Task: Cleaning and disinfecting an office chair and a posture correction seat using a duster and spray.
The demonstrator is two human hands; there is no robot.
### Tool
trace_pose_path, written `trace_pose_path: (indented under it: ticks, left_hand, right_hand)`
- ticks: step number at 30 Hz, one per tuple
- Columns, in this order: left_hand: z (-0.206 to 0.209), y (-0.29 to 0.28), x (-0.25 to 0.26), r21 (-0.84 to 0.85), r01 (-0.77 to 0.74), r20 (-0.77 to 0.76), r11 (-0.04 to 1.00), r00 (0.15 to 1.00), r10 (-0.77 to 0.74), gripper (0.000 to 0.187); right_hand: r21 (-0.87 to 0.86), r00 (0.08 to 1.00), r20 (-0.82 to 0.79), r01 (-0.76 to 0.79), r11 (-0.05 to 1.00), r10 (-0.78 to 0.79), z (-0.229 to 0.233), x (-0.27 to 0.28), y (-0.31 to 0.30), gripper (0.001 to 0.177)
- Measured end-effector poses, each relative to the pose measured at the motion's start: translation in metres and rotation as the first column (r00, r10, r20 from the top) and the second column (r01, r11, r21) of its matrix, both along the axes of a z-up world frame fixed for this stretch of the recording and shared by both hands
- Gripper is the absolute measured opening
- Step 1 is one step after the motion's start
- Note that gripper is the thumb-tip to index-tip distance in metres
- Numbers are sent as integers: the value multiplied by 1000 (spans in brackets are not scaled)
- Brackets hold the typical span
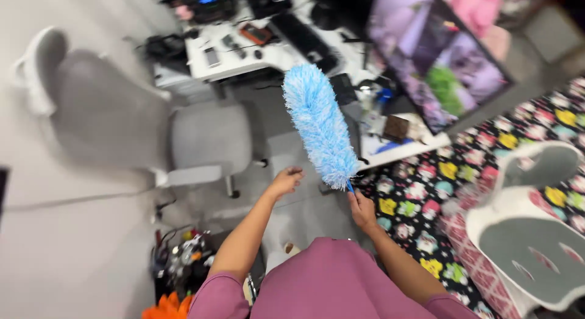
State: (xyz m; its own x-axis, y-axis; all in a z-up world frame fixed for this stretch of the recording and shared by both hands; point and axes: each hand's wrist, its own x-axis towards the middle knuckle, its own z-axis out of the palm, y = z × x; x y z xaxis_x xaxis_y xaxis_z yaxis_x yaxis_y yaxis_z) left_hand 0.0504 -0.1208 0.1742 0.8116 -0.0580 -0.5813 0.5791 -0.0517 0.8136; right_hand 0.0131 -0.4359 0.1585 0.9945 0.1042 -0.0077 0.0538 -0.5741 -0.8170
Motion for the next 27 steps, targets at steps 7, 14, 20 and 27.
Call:
trace_pose_path:
  ticks: [7, 14, 20, 27]
  left_hand:
    - [-29, 143, -54, 60, -291, -12, 955, 956, 292, 51]
    - [-43, 296, -68, 353, -688, 576, 635, 694, 432, 45]
    - [127, 437, -36, 383, -912, 801, 146, 407, 438, 44]
    - [230, 512, 12, 651, -756, 695, -70, 557, 454, 67]
  right_hand:
    - [130, 905, -293, -284, 950, 310, -22, 43, 136, 40]
    - [511, 647, -526, -279, 813, 552, -19, 109, 317, 32]
    - [776, 526, -426, -205, 596, 736, 78, 123, 512, 23]
    - [884, 485, -344, -123, 452, 804, 86, 146, 624, 19]
